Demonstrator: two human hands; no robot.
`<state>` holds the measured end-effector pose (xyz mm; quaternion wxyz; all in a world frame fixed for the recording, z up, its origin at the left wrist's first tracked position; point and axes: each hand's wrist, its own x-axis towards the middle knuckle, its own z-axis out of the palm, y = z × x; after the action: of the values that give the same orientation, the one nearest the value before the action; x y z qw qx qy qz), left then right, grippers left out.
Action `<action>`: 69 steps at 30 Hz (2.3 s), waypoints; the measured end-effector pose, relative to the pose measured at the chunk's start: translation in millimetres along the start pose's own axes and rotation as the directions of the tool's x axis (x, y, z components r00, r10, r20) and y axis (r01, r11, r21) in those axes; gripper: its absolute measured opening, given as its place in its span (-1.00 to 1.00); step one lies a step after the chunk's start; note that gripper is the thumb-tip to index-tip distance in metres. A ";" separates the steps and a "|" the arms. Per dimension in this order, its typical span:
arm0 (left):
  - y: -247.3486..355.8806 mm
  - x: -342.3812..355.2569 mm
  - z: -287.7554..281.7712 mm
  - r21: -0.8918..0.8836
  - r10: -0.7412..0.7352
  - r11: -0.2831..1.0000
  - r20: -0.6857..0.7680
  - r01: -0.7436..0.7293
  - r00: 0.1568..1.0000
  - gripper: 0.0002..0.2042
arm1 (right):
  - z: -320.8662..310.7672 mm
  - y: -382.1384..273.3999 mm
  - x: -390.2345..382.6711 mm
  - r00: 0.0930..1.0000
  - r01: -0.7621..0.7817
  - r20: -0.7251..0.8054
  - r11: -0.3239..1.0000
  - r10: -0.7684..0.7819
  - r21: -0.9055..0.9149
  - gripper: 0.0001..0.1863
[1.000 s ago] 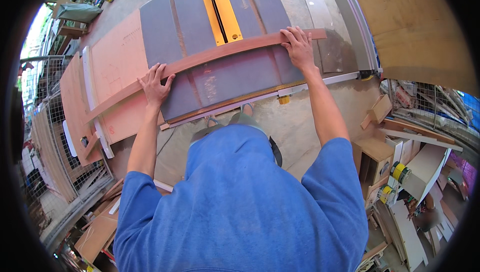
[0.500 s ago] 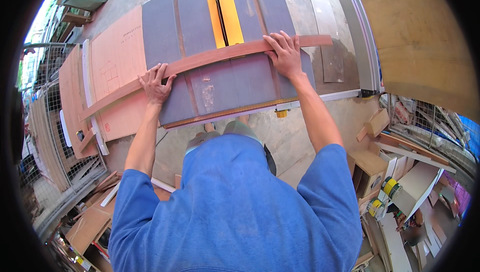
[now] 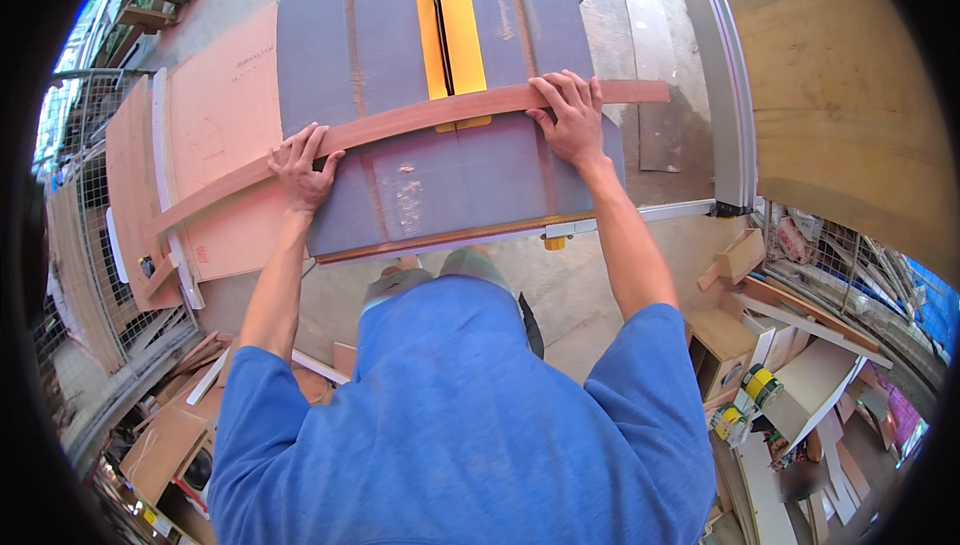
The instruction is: The person uses a table saw to cut several thin wooden strips. They measure a wooden frame with a tape measure and adjust the saw fence before cutting additional pieces.
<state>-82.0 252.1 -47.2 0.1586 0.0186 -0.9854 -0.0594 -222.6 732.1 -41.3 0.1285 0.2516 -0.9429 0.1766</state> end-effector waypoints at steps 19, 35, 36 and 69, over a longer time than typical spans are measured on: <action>-7.5 11.0 3.4 -0.017 0.023 1.000 -0.005 -0.023 1.000 -0.46 | 7.6 3.3 9.7 1.000 -0.018 -0.004 1.000 0.018 0.011 -0.48; -10.4 22.4 5.5 -0.003 0.031 1.000 -0.017 -0.031 0.999 -0.47 | 7.6 3.2 22.0 1.000 -0.006 -0.004 1.000 0.006 0.014 -0.49; -10.4 23.2 5.4 0.000 0.030 1.000 -0.018 -0.030 0.999 -0.47 | 8.2 3.8 22.2 1.000 -0.009 -0.002 1.000 0.009 0.013 -0.48; -13.3 40.3 8.8 -0.038 0.010 0.999 -0.007 -0.010 1.000 -0.46 | 12.1 7.1 35.8 1.000 -0.017 -0.016 1.000 0.017 0.008 -0.46</action>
<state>-122.8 237.6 -44.7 0.1624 0.0107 -0.9836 -0.0773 -258.2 717.8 -42.3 0.1337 0.2425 -0.9432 0.1836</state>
